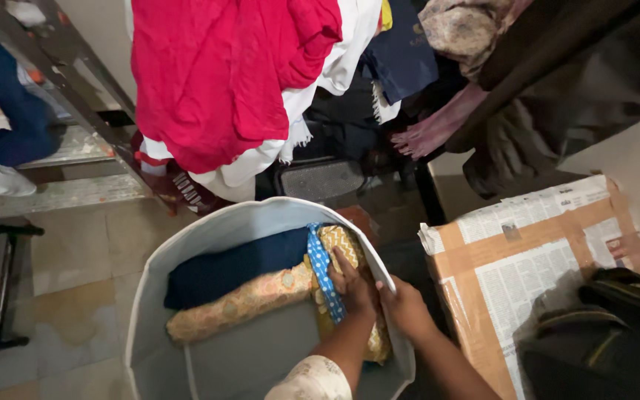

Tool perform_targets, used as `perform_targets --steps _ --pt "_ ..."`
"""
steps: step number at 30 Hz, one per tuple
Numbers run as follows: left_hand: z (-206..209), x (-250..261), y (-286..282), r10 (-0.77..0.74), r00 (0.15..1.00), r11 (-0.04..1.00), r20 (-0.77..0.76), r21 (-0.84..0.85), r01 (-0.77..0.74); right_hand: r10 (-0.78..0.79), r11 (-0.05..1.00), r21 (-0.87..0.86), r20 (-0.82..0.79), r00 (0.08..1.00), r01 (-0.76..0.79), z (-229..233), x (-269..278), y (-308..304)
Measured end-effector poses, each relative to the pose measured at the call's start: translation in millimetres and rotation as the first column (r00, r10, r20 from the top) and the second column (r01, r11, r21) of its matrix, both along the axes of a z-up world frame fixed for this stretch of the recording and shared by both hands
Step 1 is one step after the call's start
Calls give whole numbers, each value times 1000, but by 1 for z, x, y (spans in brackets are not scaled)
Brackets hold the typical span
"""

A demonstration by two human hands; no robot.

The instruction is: The person folds various patterned and solid-colored clothes from a suitcase and places them into a white laundry basket. The person handles each item individually, folding it by hand and arranging it in the basket.

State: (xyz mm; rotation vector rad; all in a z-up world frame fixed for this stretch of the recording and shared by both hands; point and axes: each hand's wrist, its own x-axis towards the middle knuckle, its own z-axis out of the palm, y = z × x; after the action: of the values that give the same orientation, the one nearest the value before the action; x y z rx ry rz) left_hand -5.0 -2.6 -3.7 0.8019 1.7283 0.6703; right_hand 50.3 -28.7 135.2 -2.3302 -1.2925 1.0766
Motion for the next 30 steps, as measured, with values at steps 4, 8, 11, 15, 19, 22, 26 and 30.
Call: perform_targets --steps 4,8,11,15,19,22,26,30 --pt "12 -29 4 -236 933 956 -271 109 274 65 816 534 296 953 -221 8 -53 -21" --pt "8 -82 13 -269 686 730 -676 322 603 253 783 519 235 938 -342 -17 -91 -42" --pt "5 -101 36 -394 762 588 -513 496 638 403 899 -40 464 789 -436 -45 -86 -32" --pt "10 -109 42 -429 606 328 -670 510 795 590 808 -437 612 527 -396 -58 -79 -41" --pt "15 -117 64 -501 456 336 -736 320 886 657 722 -597 433 617 -350 -45 -85 -28" --pt "11 -121 70 -550 397 342 -735 235 910 697 676 -649 409 589 -350 -31 -89 -24" --pt "5 -124 84 -606 323 302 -727 164 939 708 627 -702 332 624 -338 -23 -93 -24" --pt "8 -126 96 -672 217 242 -708 67 968 649 752 -545 514 561 -371 -28 -89 -33"
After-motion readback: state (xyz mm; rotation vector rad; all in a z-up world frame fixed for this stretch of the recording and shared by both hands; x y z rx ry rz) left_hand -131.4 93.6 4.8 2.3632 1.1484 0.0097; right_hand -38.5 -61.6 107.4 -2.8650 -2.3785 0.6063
